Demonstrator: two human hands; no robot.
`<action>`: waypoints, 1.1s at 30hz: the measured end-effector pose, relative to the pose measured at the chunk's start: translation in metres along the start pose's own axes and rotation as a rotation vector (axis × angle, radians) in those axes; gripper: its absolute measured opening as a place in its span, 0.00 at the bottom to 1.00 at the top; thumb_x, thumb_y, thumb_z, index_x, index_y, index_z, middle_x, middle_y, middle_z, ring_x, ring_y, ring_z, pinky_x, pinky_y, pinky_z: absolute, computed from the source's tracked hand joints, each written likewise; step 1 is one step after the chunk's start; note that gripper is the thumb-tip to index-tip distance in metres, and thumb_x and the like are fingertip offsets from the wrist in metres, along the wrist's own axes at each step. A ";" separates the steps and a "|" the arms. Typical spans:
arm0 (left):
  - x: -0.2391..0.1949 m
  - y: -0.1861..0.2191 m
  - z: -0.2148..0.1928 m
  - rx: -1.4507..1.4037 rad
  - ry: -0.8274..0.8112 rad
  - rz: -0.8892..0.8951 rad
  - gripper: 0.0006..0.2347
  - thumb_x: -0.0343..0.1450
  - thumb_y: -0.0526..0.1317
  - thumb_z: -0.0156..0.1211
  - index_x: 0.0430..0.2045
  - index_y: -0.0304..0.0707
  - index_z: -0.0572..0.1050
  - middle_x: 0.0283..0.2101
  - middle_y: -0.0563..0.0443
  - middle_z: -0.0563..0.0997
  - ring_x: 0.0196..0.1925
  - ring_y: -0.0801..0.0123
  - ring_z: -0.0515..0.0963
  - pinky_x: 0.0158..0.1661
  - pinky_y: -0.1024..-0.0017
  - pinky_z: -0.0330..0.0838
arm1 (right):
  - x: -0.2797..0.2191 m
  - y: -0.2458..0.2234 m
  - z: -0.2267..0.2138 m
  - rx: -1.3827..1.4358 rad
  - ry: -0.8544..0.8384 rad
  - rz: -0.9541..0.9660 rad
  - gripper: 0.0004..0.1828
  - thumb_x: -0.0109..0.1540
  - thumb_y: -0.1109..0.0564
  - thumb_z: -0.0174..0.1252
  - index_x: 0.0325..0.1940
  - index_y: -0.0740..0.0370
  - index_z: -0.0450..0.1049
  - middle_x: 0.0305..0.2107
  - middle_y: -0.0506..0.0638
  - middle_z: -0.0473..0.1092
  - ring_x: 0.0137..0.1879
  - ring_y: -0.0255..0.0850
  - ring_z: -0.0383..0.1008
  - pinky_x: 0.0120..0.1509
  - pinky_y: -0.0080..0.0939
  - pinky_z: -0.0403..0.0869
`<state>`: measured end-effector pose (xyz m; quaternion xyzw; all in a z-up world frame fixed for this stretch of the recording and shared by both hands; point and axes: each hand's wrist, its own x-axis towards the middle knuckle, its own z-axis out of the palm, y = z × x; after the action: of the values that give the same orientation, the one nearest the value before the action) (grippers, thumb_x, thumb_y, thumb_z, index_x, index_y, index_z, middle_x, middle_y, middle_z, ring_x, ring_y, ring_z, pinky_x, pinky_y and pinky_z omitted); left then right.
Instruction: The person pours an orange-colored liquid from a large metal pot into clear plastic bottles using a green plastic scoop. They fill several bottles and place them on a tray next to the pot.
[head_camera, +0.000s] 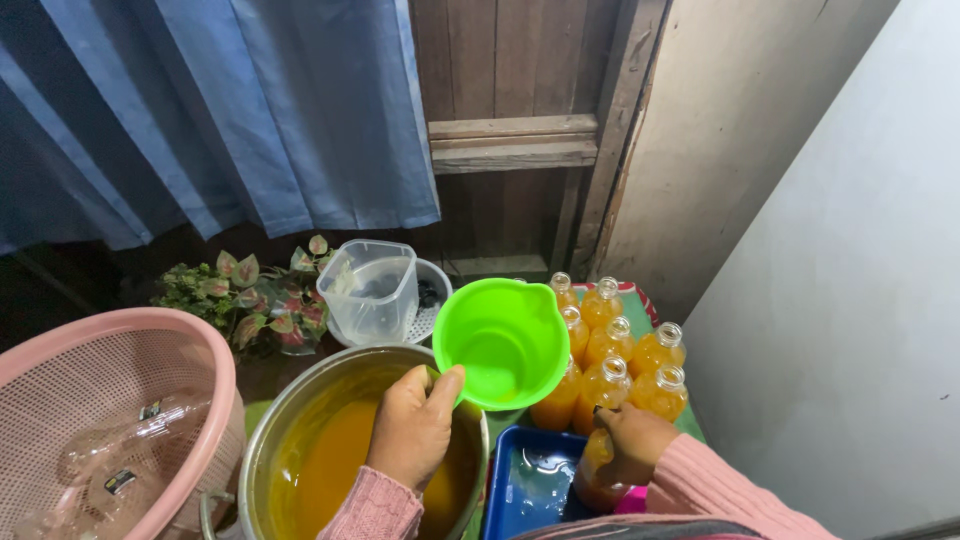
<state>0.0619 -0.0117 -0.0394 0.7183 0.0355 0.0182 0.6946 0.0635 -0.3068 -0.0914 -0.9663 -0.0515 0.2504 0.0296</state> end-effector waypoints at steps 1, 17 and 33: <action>-0.001 0.000 -0.001 0.021 0.011 0.004 0.18 0.71 0.41 0.64 0.13 0.33 0.64 0.17 0.58 0.63 0.22 0.79 0.58 0.21 0.71 0.57 | 0.000 -0.001 0.001 0.007 0.006 0.028 0.46 0.46 0.40 0.75 0.66 0.51 0.66 0.55 0.57 0.67 0.62 0.54 0.71 0.65 0.47 0.72; -0.017 0.006 -0.006 -0.017 0.080 -0.036 0.16 0.71 0.41 0.62 0.14 0.33 0.68 0.18 0.57 0.68 0.22 0.80 0.62 0.23 0.72 0.60 | 0.009 0.012 0.053 0.483 0.431 0.186 0.37 0.47 0.41 0.76 0.54 0.58 0.74 0.45 0.56 0.74 0.53 0.49 0.76 0.60 0.46 0.74; -0.018 -0.016 -0.078 -0.051 0.304 -0.079 0.15 0.72 0.43 0.65 0.19 0.30 0.72 0.25 0.52 0.75 0.26 0.76 0.68 0.27 0.73 0.64 | -0.014 -0.008 0.056 0.873 0.740 -0.080 0.20 0.59 0.50 0.65 0.51 0.61 0.75 0.41 0.53 0.79 0.47 0.41 0.82 0.51 0.41 0.78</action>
<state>0.0377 0.0653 -0.0517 0.6874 0.1681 0.1003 0.6994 0.0232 -0.2984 -0.1331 -0.8852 0.0338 -0.1076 0.4513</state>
